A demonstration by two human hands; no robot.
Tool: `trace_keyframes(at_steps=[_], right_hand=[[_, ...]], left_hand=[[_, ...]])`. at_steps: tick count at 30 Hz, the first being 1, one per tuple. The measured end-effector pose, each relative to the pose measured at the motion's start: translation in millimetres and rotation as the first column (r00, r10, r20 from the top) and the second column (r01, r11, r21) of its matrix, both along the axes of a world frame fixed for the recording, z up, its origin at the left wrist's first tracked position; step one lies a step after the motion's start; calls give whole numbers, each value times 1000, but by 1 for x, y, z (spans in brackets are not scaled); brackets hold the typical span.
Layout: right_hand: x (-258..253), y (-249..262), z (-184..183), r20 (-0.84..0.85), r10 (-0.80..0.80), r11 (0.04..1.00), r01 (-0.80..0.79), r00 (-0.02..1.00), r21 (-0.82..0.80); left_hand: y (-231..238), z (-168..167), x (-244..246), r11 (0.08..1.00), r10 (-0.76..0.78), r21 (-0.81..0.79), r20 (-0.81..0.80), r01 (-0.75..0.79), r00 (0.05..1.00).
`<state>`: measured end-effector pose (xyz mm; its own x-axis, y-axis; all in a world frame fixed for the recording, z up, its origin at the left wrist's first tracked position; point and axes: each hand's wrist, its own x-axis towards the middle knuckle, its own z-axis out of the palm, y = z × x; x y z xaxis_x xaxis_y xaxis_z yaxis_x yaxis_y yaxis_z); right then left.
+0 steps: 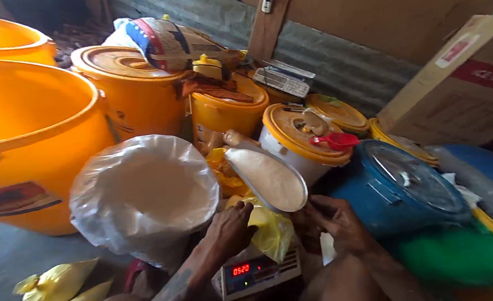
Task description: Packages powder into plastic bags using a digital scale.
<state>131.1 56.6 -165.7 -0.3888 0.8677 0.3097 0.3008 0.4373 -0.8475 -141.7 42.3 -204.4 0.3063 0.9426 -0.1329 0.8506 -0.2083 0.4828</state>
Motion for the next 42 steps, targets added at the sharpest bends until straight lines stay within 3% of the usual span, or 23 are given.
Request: trace_keyframes(at_steps=[4, 6, 11, 15, 23, 26, 31, 35, 42], right_hand=[[69, -37, 1, 35, -128, 991, 126, 991, 42], [94, -55, -4, 48, -200, 979, 197, 979, 57], [130, -100, -15, 47, -300, 953, 302, 953, -36], [141, -121, -30, 17, -315, 943, 315, 949, -104], [144, -135, -50, 36, -327, 926, 328, 944, -184], [142, -135, -56, 22, -330, 923, 327, 944, -204], [139, -135, -63, -15, -325, 924, 314, 946, -217], [142, -136, -65, 1, -331, 921, 323, 944, -218], [144, -137, -62, 23, -359, 910, 355, 933, -213]], left_hand=[[-4, -12, 45, 990, -8, 137, 139, -11, 990], [-7, -27, 68, 993, -26, 118, 152, 8, 988], [-6, -58, 99, 974, -138, -193, -90, 119, 986], [9, -88, 103, 975, -158, -186, -208, 119, 965], [24, -55, 97, 995, -39, -101, -129, 26, 991], [25, -57, 97, 997, -48, -65, -102, 41, 994], [21, -87, 116, 977, -190, -144, -280, 155, 941], [20, -76, 120, 966, -183, -235, -344, 105, 921], [26, -40, 100, 993, -63, -107, -167, 46, 984]])
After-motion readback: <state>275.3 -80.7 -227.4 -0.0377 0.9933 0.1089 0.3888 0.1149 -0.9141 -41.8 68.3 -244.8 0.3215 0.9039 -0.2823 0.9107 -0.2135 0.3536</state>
